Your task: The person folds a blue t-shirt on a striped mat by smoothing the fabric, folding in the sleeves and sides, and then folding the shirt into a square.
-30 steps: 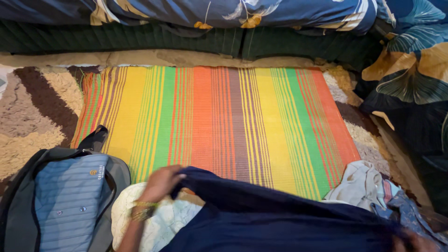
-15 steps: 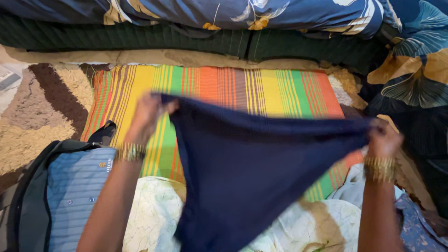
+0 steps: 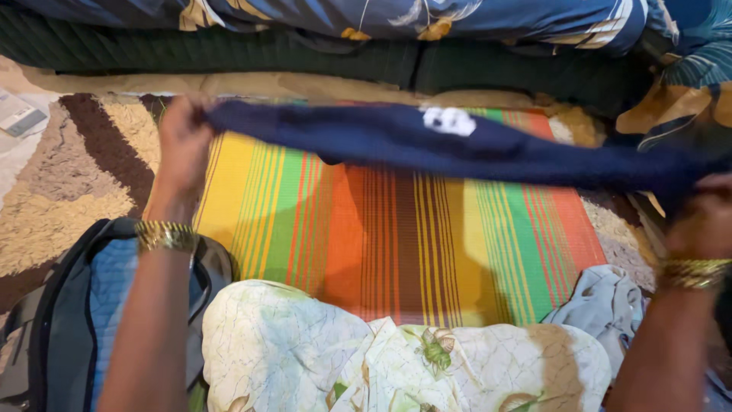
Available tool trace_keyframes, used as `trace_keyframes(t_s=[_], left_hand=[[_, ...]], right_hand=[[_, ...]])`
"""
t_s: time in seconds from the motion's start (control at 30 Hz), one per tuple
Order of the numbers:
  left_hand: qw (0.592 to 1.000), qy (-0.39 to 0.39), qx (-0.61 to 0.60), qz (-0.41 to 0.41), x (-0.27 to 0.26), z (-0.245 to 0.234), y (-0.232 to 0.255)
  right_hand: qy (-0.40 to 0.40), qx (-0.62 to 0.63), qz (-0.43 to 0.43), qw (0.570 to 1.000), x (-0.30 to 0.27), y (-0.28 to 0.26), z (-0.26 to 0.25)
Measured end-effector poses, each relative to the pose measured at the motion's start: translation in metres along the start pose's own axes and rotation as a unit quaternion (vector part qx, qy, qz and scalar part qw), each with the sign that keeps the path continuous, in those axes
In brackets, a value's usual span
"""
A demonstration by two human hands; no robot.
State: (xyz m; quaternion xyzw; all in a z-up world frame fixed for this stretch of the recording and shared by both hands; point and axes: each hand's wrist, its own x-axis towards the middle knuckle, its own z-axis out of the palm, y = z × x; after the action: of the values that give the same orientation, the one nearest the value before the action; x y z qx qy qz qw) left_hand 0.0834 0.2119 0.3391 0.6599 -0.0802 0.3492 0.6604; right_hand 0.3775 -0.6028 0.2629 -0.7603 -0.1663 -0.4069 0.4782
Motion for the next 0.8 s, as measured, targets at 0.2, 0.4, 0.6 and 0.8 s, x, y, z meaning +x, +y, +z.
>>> trace_keyframes(t_s=[0.2,0.4,0.6,0.8], left_hand=[[0.904,-0.018,0.384,-0.189,-0.168,-0.04,-0.131],[0.781,-0.074,0.606,-0.131,-0.249,-0.003,-0.14],[0.819,-0.138,0.557,0.003,-0.248,0.068,-0.155],[0.829,-0.281,0.484,-0.013,-0.275,0.161,-0.167]], right_hand=[[-0.201,0.004,0.186,0.962,-0.159,-0.018,-0.002],[-0.233,-0.423,0.22,0.848,-0.218,-0.029,0.017],[-0.331,-0.318,0.119,0.88,-0.244,-0.03,0.043],[-0.553,-0.136,0.041,0.821,-0.285,-0.038,0.073]])
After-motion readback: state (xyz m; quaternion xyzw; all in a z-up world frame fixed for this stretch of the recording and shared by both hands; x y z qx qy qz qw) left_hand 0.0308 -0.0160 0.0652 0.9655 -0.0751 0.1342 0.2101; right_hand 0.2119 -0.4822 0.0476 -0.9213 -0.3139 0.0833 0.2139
